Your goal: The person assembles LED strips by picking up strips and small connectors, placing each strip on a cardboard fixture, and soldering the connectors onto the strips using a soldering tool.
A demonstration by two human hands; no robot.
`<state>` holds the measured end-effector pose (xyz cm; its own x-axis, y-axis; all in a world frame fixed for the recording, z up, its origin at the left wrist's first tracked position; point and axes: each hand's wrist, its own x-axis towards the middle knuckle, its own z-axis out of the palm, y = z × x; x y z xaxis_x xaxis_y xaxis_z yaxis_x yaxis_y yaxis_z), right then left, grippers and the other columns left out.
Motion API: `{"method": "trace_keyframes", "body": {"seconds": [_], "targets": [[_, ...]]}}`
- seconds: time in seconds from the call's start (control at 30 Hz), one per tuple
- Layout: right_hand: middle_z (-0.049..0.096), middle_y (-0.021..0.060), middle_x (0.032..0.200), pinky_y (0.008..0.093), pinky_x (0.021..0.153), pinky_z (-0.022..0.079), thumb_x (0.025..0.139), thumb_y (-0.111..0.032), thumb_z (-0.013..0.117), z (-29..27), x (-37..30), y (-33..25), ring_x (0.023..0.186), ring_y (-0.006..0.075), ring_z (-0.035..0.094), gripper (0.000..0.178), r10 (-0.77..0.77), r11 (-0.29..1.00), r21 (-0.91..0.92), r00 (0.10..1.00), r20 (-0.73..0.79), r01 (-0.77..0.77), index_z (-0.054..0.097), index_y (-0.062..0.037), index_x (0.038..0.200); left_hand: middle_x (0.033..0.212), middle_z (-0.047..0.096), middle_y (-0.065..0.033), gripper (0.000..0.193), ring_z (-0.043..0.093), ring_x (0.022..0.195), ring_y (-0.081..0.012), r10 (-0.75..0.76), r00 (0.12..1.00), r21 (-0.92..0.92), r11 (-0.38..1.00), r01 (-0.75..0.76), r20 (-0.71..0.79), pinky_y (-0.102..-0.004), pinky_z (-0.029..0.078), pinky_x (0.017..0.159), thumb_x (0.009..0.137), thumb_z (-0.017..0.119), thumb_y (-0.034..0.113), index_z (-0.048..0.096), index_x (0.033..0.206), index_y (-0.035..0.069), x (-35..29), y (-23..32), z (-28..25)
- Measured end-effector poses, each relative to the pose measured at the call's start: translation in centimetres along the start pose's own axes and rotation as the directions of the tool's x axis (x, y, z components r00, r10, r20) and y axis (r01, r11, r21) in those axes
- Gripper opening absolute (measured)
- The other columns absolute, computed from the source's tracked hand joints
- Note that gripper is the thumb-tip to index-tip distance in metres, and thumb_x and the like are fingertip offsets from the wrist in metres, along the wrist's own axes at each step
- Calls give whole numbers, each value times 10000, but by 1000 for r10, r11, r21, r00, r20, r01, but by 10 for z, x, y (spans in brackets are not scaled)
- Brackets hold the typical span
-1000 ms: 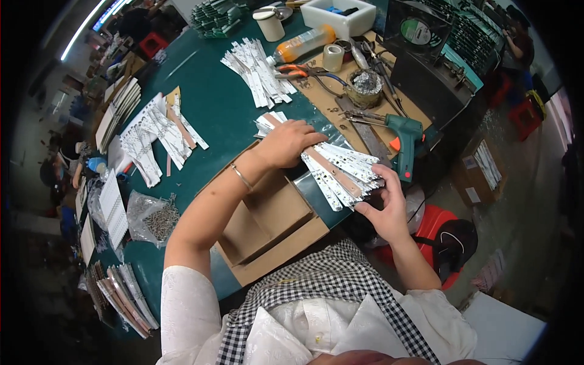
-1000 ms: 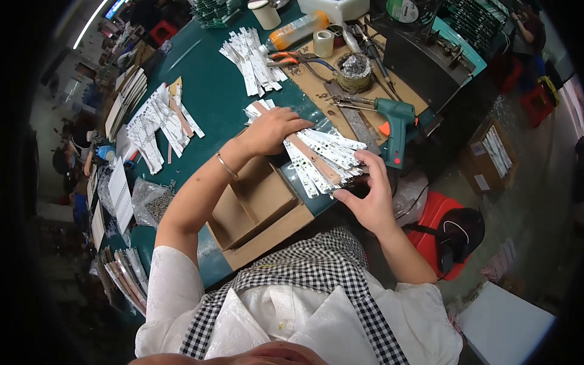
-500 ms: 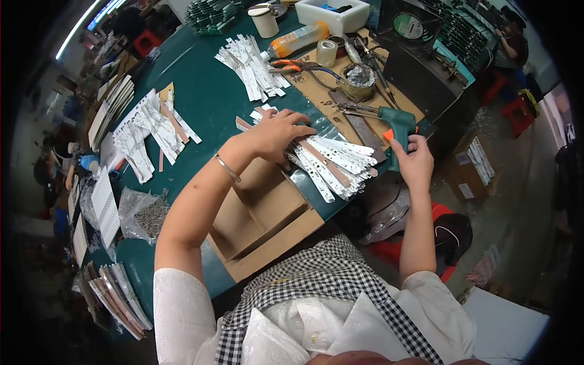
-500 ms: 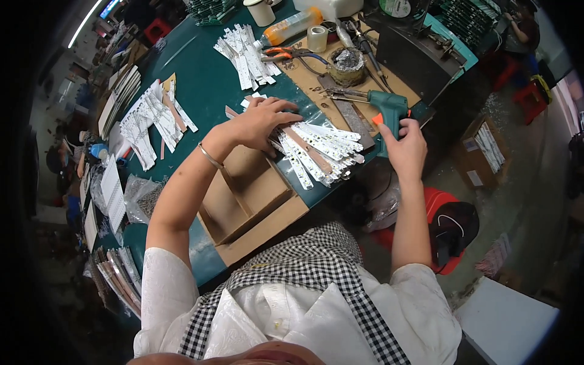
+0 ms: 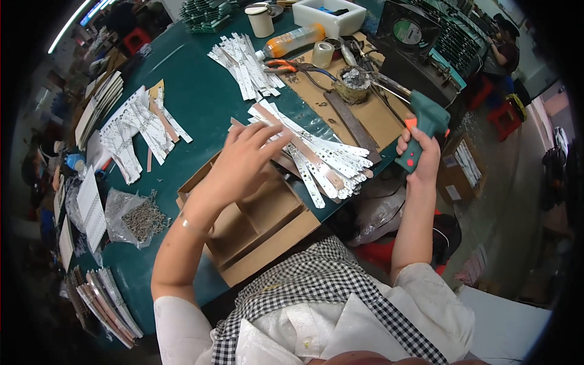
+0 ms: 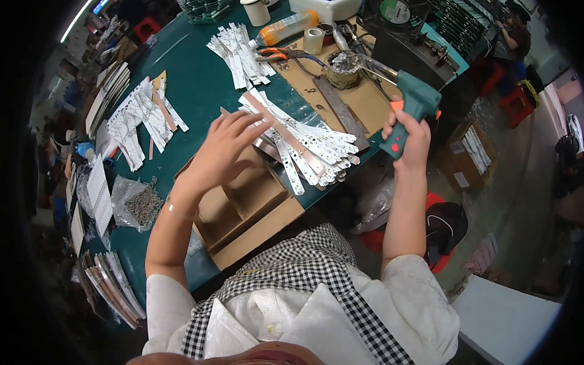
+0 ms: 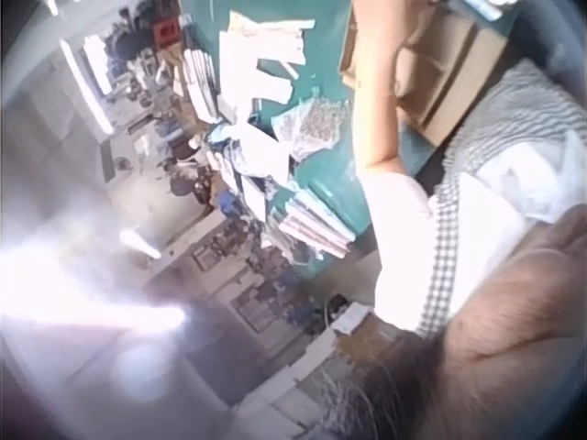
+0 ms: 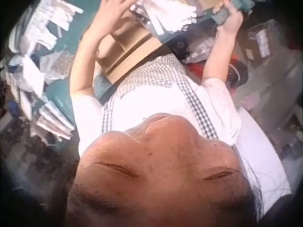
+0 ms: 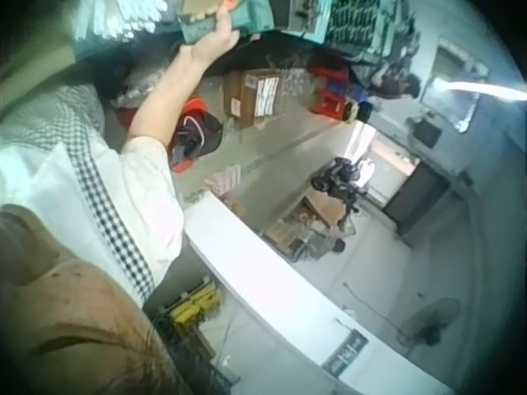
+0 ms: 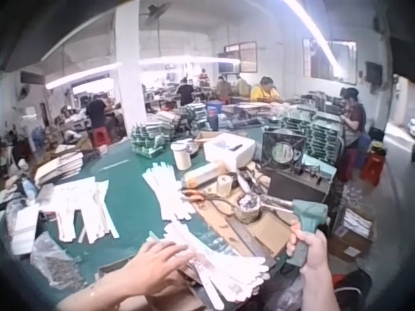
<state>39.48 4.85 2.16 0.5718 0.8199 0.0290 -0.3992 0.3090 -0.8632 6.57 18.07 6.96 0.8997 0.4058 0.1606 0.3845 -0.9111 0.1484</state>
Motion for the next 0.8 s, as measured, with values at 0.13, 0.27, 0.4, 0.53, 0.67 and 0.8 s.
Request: {"method": "trace_keyframes", "body": {"seconds": [0.13, 0.27, 0.4, 0.53, 0.67, 0.8], "targets": [[569, 49, 728, 257, 514, 443, 856, -112, 637, 14, 20, 1, 573, 129, 554, 266, 80, 986, -142, 997, -18, -82, 591, 18, 1084, 1346, 497, -108, 846, 430, 1272, -336, -113, 992, -43, 992, 116, 54, -465, 351, 1039, 554, 799, 39, 501, 1341, 129, -65, 23, -24], [582, 35, 714, 249, 494, 443, 857, -122, 652, 17, 27, 8, 559, 120, 560, 250, 2, 935, -352, 995, -104, -38, 606, 3, 1069, 1276, 541, -108, 793, 486, 1174, -339, -266, 955, -169, 943, 287, 133, -458, 381, 989, 521, 845, 163, 566, 1261, 95, -135, 40, -23], [574, 43, 713, 247, 486, 442, 862, -122, 651, 14, 21, 3, 558, 124, 561, 167, 12, 981, -192, 989, -146, -40, 593, -13, 975, 1202, 575, -88, 762, 519, 1100, -307, -376, 915, -255, 879, 402, 144, -470, 367, 993, 513, 850, 243, 590, 1212, 88, -175, 61, -6], [555, 44, 727, 257, 501, 432, 888, -126, 621, 20, 25, 3, 572, 145, 546, 210, -118, 974, -210, 984, -136, 87, 577, -1, 1051, 874, 617, -49, 447, 587, 851, -252, -430, 897, -113, 901, 419, -106, -491, 347, 1012, 608, 821, 155, 648, 1012, 76, -188, 77, 39], [619, 65, 793, 257, 532, 440, 850, -106, 688, 14, 37, 20, 624, 104, 560, 218, -398, 591, -750, 916, 49, 297, 594, 3, 1013, 671, 542, -49, 247, 540, 653, -235, -403, 856, -267, 907, 326, -325, -471, 420, 932, 646, 778, 45, 663, 864, 69, -179, 79, 66], [700, 82, 944, 286, 799, 488, 809, -97, 727, 38, 13, 11, 831, 157, 633, 284, -292, 188, -910, 906, 306, 369, 630, 61, 1023, 654, 518, -58, 212, 517, 631, -241, -424, 839, -297, 895, 332, -341, -436, 454, 844, 655, 766, 21, 660, 835, 58, -163, 94, 73]]}}
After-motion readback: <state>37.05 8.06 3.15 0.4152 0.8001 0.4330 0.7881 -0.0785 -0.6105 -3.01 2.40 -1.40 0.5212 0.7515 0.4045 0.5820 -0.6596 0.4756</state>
